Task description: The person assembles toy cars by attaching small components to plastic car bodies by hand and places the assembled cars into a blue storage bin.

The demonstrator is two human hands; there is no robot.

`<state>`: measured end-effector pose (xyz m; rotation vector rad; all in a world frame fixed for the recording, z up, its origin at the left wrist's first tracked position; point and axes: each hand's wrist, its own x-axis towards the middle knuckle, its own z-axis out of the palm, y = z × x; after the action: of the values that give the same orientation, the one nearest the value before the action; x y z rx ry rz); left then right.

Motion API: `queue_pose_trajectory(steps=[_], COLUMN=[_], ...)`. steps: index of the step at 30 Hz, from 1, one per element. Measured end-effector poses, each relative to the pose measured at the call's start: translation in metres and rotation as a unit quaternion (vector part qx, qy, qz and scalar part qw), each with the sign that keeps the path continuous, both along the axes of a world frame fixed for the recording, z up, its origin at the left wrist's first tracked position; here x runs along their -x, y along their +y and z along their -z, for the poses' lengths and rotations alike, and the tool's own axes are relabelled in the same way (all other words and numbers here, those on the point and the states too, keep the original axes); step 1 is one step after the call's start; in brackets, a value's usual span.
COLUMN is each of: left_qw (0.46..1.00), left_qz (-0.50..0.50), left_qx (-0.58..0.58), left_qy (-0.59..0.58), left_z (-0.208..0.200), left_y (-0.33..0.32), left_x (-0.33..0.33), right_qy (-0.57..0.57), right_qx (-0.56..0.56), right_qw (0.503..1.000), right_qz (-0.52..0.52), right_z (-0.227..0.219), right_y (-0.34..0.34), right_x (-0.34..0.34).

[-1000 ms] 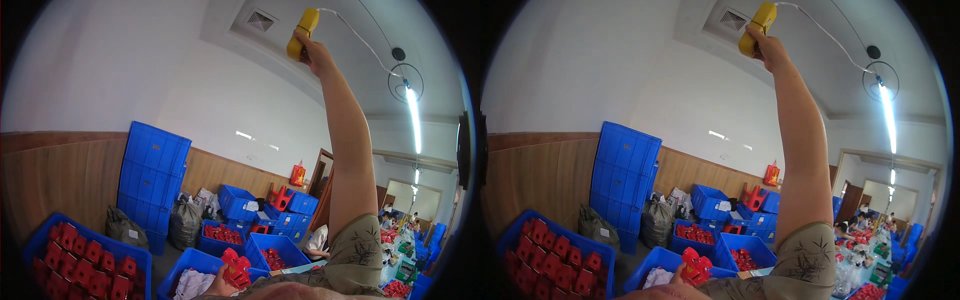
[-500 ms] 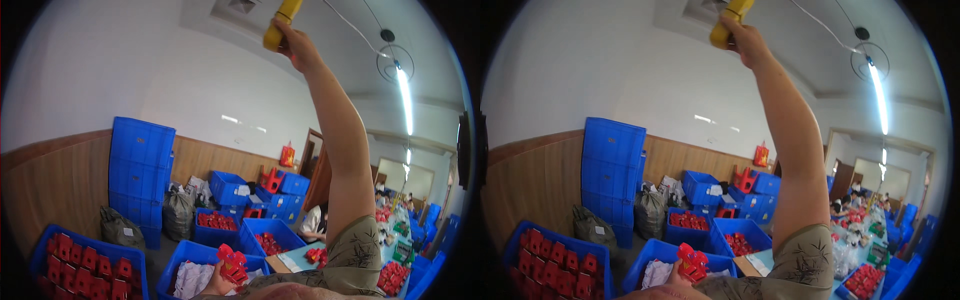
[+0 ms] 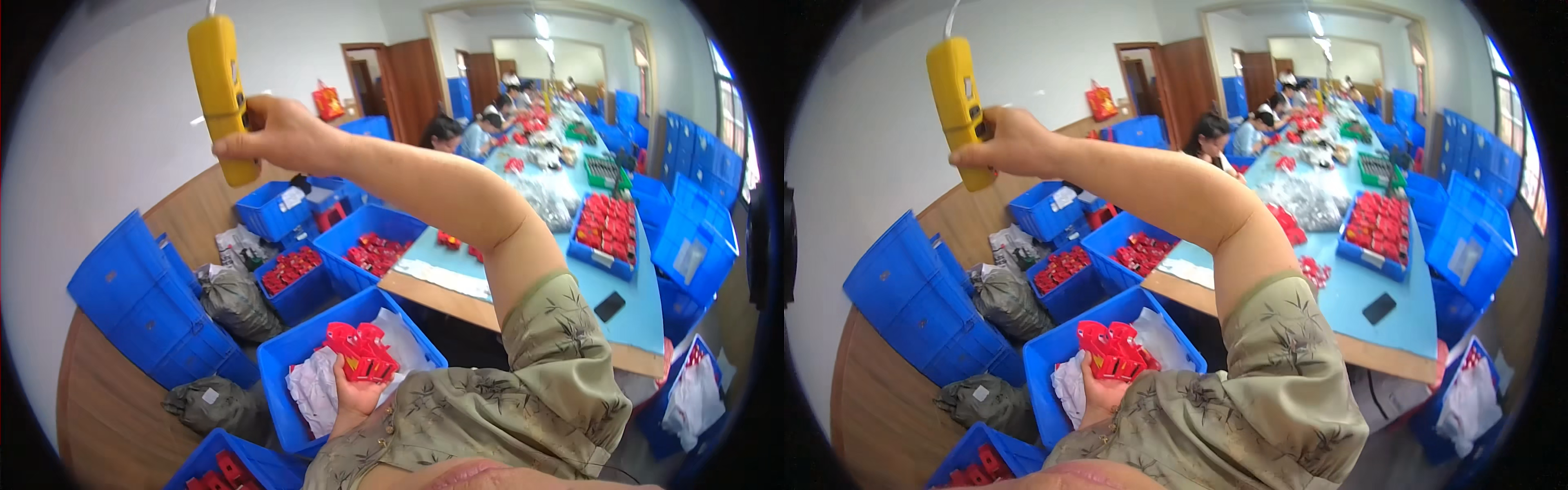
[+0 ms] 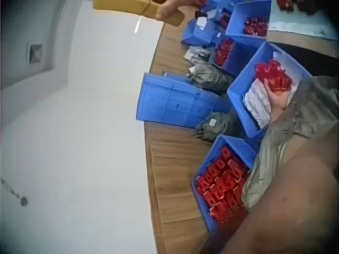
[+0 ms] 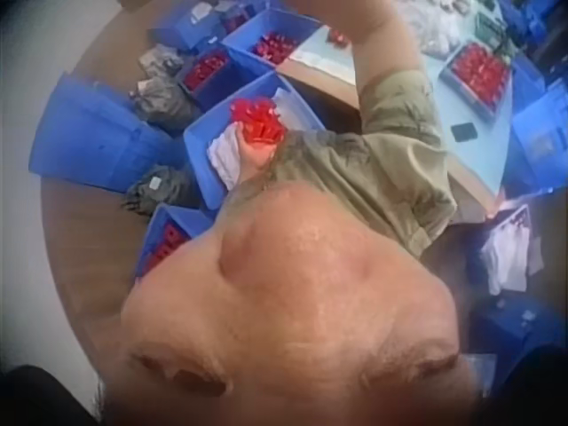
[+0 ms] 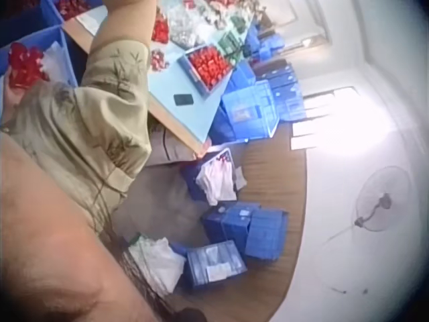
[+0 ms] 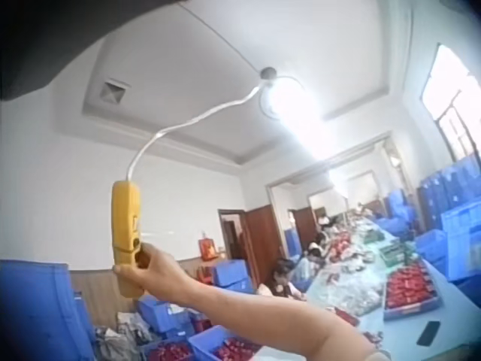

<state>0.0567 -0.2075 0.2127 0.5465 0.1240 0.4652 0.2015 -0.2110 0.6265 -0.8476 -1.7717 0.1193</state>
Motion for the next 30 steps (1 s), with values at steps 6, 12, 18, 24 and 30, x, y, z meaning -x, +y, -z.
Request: queue_pose_trajectory(steps=[6,12,18,24,30], left_qw=[0.998,0.993,0.983,0.975,0.951], left_qz=[-0.009,0.05,0.075,0.085,0.132], left_qx=[0.003,0.039,0.067,0.066,-0.007], left_qy=[0.057,0.099,0.155,0.195,0.28], left_z=[0.002,-0.003,0.0,-0.004,0.0], left_y=[-0.027,-0.055,-0.075,-0.099,-0.119], left_x=[-0.047,-0.102,-0.158,-0.213,-0.259], right_qy=[0.042,0.131,0.215,0.213,0.266], right_qx=[0.077,0.124,0.036,0.005,-0.017], right_qw=[0.99,0.961,0.954,0.946,0.935], right_qz=[0.109,0.212,0.206,0.244,0.235], right_z=[0.092,0.172,0.216,0.233,0.292], right_y=[-0.023,-0.052,-0.084,-0.147,-0.193], right_x=[-0.124,-0.229,-0.318,-0.356,-0.395])
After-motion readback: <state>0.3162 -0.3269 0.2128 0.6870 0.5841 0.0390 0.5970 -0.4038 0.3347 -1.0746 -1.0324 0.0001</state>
